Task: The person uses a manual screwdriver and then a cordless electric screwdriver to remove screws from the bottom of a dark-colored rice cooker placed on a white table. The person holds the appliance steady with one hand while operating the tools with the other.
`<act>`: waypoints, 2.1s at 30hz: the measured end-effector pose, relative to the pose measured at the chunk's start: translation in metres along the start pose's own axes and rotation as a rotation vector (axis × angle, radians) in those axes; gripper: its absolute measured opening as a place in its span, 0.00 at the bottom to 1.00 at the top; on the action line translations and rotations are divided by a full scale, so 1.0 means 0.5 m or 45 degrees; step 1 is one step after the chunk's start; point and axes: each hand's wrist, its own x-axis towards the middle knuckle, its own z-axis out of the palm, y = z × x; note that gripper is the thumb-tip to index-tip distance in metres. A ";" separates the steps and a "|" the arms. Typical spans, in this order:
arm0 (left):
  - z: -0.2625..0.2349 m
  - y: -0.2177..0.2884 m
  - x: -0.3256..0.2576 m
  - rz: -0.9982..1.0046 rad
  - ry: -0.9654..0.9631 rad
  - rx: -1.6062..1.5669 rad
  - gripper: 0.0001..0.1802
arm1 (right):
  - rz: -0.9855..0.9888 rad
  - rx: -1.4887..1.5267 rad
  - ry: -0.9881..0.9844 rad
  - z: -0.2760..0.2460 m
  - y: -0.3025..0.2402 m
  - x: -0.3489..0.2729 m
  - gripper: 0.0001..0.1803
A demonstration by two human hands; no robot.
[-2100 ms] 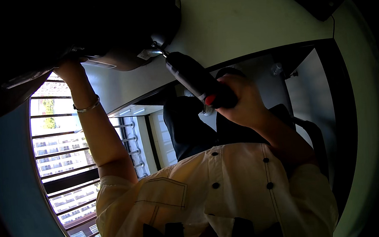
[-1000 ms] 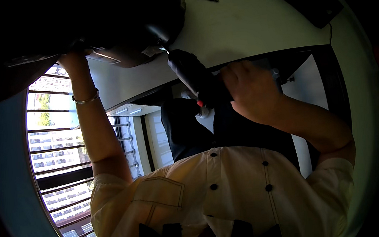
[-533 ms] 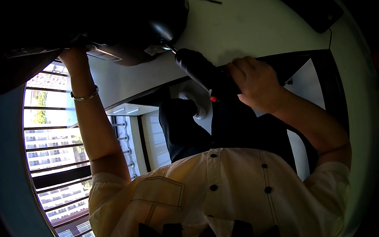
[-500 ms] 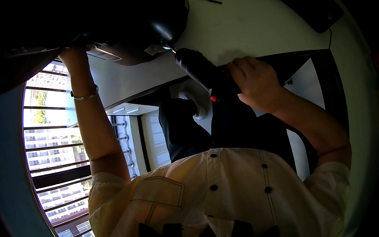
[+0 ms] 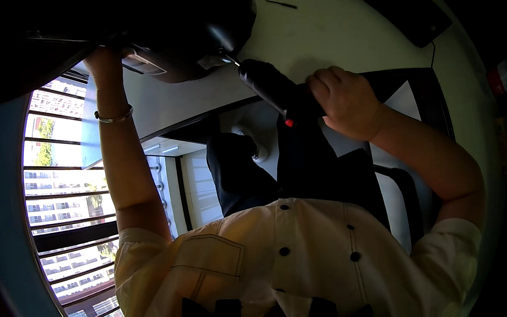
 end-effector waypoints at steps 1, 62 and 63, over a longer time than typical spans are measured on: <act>0.003 0.001 0.000 -0.089 0.023 -0.178 0.05 | -0.046 -0.073 0.020 0.001 0.007 -0.001 0.18; 0.035 0.001 -0.004 -0.263 0.195 -0.261 0.08 | 0.308 0.270 -0.094 -0.042 -0.018 0.042 0.18; 0.034 0.001 -0.004 -0.294 0.169 -0.279 0.08 | 0.274 0.241 -0.093 -0.044 -0.015 0.044 0.18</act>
